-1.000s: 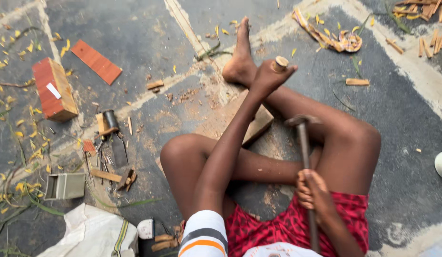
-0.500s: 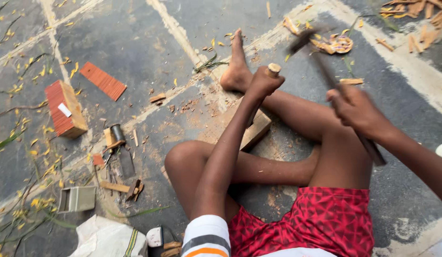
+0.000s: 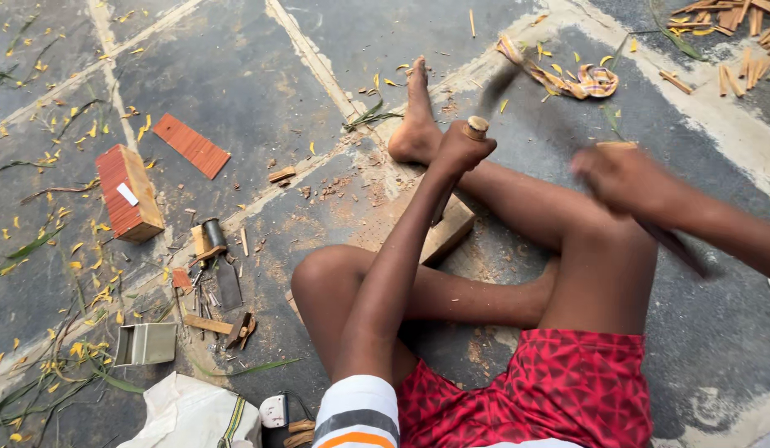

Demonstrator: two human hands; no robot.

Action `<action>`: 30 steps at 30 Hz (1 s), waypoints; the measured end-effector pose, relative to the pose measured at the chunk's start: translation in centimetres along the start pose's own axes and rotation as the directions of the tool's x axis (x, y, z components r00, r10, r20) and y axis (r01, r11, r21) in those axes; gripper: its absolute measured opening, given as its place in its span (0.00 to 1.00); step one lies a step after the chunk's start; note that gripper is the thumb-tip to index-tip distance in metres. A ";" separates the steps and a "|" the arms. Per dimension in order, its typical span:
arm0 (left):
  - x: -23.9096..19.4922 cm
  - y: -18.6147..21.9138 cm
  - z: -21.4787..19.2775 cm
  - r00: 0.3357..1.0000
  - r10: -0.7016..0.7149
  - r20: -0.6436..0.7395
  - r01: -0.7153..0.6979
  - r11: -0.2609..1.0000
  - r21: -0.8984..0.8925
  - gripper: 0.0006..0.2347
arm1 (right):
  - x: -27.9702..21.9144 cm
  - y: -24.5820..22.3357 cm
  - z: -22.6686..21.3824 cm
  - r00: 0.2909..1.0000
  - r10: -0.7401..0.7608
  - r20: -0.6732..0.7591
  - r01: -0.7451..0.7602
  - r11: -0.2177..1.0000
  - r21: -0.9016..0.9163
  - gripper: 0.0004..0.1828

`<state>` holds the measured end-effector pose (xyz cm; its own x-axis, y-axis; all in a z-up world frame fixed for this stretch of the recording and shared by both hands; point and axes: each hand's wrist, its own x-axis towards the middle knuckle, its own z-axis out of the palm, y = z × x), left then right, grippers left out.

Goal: The person sits on the floor and uses a hammer and chisel to carve a small cylindrical piece of wood. They repeatedly strike the chisel to shape the wood, occasionally rotating the piece to work on different sides.

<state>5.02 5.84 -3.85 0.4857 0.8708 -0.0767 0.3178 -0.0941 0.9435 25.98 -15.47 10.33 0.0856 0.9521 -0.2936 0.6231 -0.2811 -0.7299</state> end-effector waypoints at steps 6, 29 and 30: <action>-0.3 -1.0 -0.3 1.000 0.018 0.002 -0.018 1.000 -0.010 0.09 | 1.1 -1.0 -5.5 0.997 -0.044 -0.070 0.059 0.973 0.224 0.19; 0.1 -0.9 -0.1 0.998 -0.052 0.040 0.051 0.999 0.019 0.10 | 0.2 -0.3 -3.1 0.999 0.000 -0.040 0.005 0.990 0.143 0.20; -0.1 -1.3 0.0 0.998 -0.020 0.053 0.021 1.000 -0.022 0.10 | 0.8 -0.8 -3.5 0.990 -0.041 -0.132 0.078 0.955 0.286 0.19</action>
<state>4.56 5.86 -5.08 0.5216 0.8458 -0.1122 0.3095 -0.0651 0.9487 28.25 -14.07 12.79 0.1624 0.9703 -0.1792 0.3795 -0.2291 -0.8964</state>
